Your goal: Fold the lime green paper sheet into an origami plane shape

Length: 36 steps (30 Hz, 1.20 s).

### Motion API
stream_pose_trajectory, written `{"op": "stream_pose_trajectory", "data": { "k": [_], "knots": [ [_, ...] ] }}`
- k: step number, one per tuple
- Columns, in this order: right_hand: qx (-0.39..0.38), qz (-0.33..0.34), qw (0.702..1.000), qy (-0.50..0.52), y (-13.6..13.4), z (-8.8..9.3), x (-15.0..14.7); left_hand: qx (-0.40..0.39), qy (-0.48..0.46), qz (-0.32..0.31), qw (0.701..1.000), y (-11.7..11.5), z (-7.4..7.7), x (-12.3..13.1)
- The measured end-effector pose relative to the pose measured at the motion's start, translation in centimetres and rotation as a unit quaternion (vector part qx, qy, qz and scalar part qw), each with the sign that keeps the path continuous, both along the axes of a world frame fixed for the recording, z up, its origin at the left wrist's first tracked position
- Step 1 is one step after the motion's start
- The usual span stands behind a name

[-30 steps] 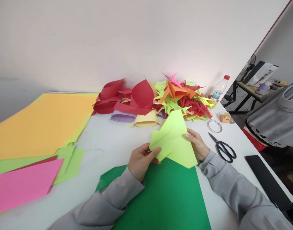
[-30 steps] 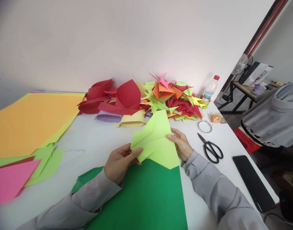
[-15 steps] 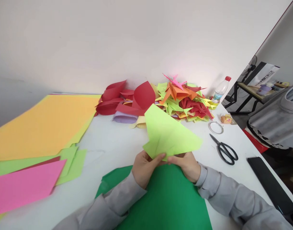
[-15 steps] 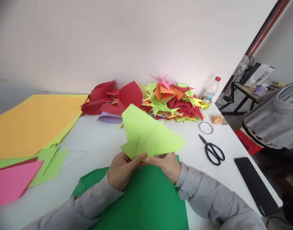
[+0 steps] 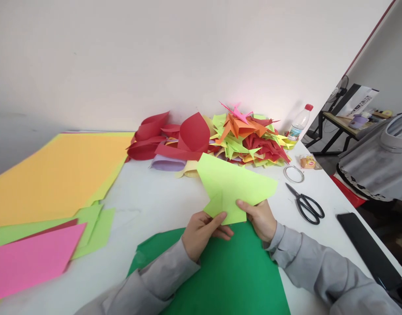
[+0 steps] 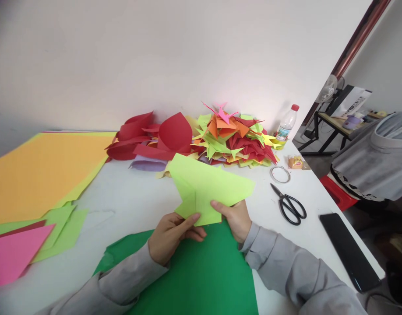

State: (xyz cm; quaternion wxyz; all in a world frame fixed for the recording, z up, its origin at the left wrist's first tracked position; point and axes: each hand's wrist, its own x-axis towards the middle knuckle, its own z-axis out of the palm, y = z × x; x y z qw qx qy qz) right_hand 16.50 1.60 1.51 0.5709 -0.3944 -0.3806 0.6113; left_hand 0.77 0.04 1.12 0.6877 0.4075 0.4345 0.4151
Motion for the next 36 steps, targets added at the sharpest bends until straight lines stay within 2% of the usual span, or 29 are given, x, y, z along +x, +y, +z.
{"op": "stream_pose_trajectory", "data": {
  "k": [6,10,15,20,24,29,34,36],
  "knots": [
    [-0.031,-0.018,0.999,0.007,0.3,-0.2,0.3,-0.016,-0.004,0.017,1.000,0.1,0.1,0.1],
    [-0.030,-0.015,0.999,-0.003,0.4,-0.6,0.5,-0.009,-0.014,0.067,0.998,0.3,0.3,0.2],
    [-0.010,0.013,0.999,-0.047,0.4,-0.9,1.0,0.020,-0.073,0.128,0.989,1.1,0.4,-0.5],
    [0.009,0.049,0.996,0.071,1.2,0.2,2.5,-0.014,-0.133,0.149,0.980,2.2,0.7,-1.9],
    [-0.003,0.028,0.996,0.083,2.4,0.6,3.7,-0.035,-0.142,0.123,0.982,2.7,0.8,-2.7],
    [-0.020,0.080,0.995,0.056,2.2,0.0,3.5,-0.038,-0.087,0.067,0.993,2.5,0.4,-2.9],
    [-0.019,0.145,0.989,0.005,1.3,0.2,3.4,-0.025,-0.078,0.086,0.993,2.3,0.4,-2.5],
    [-0.020,0.147,0.989,-0.011,1.2,0.2,3.5,-0.018,-0.075,0.104,0.992,2.4,0.5,-2.4]
  ]
}}
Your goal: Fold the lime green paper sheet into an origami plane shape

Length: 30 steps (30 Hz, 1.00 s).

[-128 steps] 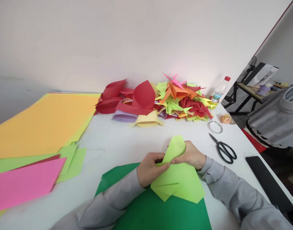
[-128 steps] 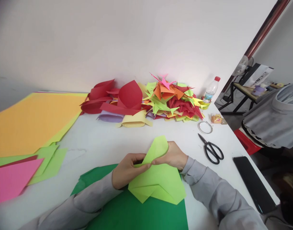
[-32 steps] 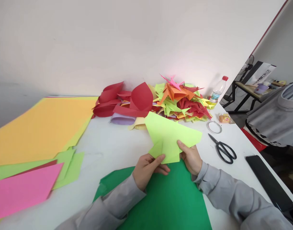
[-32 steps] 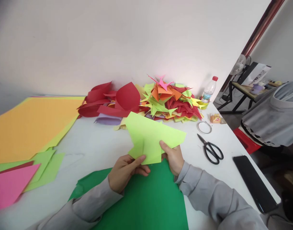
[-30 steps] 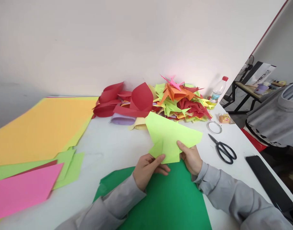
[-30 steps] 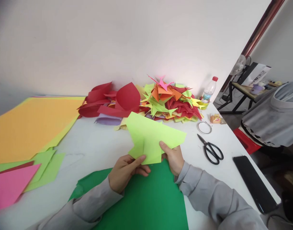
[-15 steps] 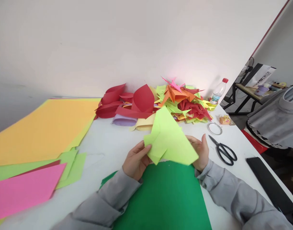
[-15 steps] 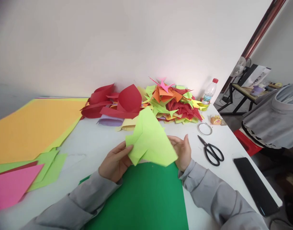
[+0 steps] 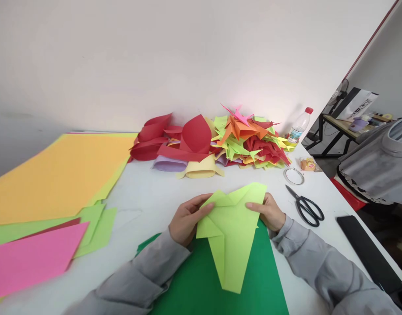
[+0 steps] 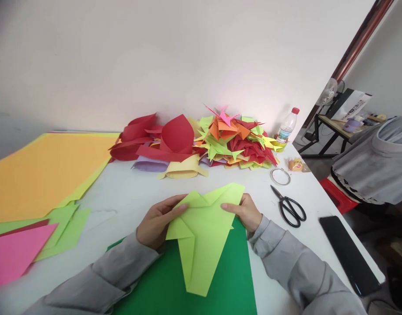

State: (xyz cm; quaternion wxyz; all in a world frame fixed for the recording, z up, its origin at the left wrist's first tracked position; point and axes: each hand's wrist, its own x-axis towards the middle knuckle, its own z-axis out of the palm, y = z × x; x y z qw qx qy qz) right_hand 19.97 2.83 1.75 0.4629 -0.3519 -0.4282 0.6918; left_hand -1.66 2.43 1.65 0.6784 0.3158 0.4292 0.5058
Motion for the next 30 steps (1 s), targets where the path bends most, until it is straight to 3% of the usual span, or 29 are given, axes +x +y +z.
{"op": "stream_pose_trajectory", "data": {
  "k": [8,16,20,22,24,26,28,30],
  "knots": [
    [0.015,-0.137,0.990,-0.015,0.5,-0.3,-0.1,0.031,-0.011,0.008,0.999,0.0,0.0,-0.2],
    [0.039,-0.176,0.983,-0.044,0.5,0.3,-0.4,0.048,0.023,-0.003,0.999,0.1,-0.1,-0.1],
    [0.082,-0.150,0.985,-0.025,0.5,0.2,-0.6,0.059,0.036,-0.028,0.997,0.0,-0.2,0.0],
    [0.116,-0.172,0.978,-0.033,0.3,0.6,-0.7,0.085,0.041,-0.009,0.996,0.0,-0.3,0.1],
    [0.170,-0.234,0.954,-0.085,-0.4,1.4,-0.6,0.116,0.049,0.040,0.991,0.0,-0.4,0.3],
    [0.252,-0.297,0.904,-0.176,-1.5,2.6,-0.3,0.134,0.055,0.096,0.985,0.0,-0.3,0.3],
    [0.368,-0.288,0.843,-0.266,-3.0,3.9,0.0,0.127,0.041,0.121,0.984,0.1,-0.2,0.3],
    [0.489,-0.228,0.766,-0.349,-4.5,4.9,0.0,0.098,0.002,0.100,0.990,0.2,-0.1,0.1]
  ]
}}
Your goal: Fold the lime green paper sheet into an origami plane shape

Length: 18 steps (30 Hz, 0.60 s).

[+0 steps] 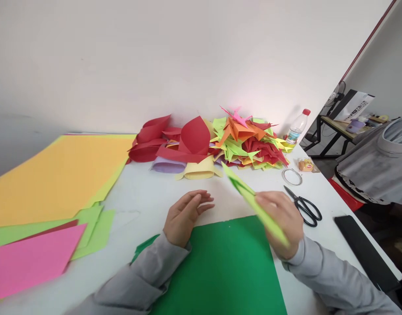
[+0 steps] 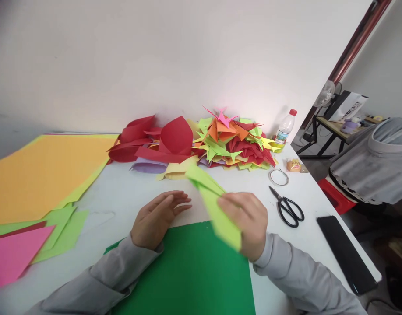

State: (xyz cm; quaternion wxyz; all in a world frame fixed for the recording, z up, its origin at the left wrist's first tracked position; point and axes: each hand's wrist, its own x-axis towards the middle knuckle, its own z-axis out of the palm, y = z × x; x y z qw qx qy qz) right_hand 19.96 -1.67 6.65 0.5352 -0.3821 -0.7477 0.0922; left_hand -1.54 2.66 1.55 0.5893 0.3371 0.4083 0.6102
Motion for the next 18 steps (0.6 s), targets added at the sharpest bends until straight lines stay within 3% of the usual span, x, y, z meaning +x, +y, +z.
{"op": "stream_pose_trajectory", "data": {
  "k": [3,7,10,14,18],
  "knots": [
    [0.087,0.010,0.964,-0.251,-1.6,0.4,-1.0,-0.052,-0.066,-0.089,0.992,0.0,0.1,-0.2],
    [0.137,-0.029,0.900,-0.413,-2.8,-0.8,-3.2,-0.080,-0.020,-0.116,0.990,-0.3,0.1,0.0],
    [0.086,0.007,0.892,-0.445,-3.4,-1.2,-3.9,-0.069,0.082,-0.092,0.990,-0.4,-0.2,0.1],
    [0.007,0.094,0.915,-0.392,-2.9,-0.4,-3.1,-0.019,0.164,-0.116,0.979,-0.2,-0.6,-0.4],
    [-0.013,0.032,0.915,-0.403,0.1,-0.4,-1.5,0.107,0.310,-0.127,0.936,0.3,-1.1,-1.3]
  ]
}}
